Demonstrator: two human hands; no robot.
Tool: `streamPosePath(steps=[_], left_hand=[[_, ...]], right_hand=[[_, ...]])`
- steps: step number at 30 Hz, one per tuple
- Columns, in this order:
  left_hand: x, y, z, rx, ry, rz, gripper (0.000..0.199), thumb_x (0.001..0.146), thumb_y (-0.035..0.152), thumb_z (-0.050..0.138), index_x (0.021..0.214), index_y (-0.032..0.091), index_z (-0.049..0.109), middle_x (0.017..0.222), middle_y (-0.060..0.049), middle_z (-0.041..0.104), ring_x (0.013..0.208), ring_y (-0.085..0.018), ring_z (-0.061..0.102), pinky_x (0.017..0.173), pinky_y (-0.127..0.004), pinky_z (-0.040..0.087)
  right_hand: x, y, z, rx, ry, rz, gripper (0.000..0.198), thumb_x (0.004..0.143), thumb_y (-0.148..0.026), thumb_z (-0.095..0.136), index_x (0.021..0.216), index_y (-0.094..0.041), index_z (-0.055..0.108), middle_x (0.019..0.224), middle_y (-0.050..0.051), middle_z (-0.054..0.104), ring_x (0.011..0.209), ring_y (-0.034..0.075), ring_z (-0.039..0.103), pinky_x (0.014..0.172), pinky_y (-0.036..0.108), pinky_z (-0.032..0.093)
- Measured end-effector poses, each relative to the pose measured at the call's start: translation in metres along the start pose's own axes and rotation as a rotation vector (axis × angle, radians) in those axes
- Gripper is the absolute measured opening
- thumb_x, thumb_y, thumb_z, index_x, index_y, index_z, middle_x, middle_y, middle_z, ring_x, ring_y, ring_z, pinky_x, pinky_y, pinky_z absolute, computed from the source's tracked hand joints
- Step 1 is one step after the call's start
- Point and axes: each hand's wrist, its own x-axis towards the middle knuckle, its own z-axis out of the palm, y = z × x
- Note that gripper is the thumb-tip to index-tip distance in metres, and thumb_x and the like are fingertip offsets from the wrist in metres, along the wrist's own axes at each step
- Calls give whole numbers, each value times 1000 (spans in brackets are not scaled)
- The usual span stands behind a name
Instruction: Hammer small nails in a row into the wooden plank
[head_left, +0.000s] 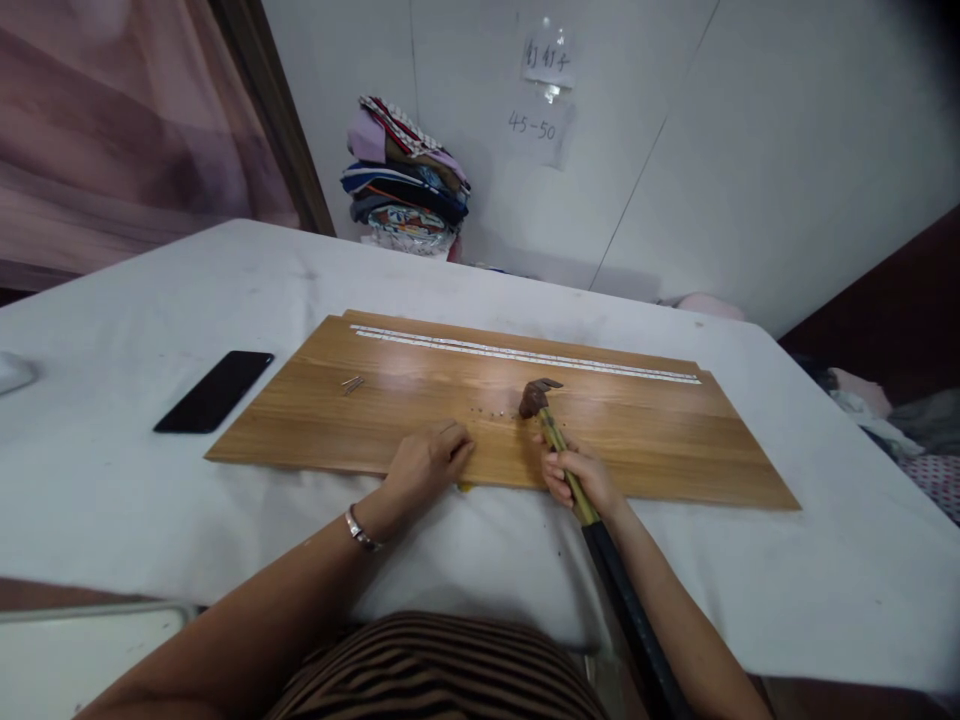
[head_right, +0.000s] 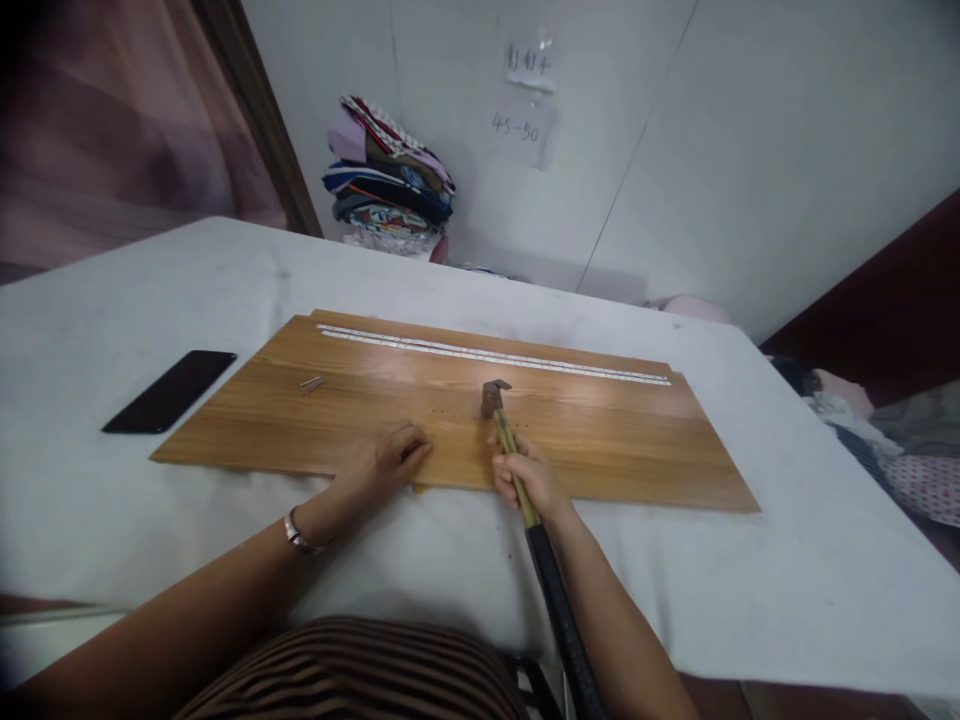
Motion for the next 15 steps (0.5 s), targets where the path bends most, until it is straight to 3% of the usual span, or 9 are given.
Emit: streamPosePath(steps=[15], left_hand=[[0, 2, -2, -25, -32, -33, 18, 94, 30, 45, 83, 21, 57, 84, -1, 63, 79, -14, 58, 67, -26, 38]], right_hand=[[1, 2, 0, -5, -23, -24, 32, 69, -27, 63, 97, -19, 52, 51, -12, 44, 30, 4, 34, 27, 16, 26]])
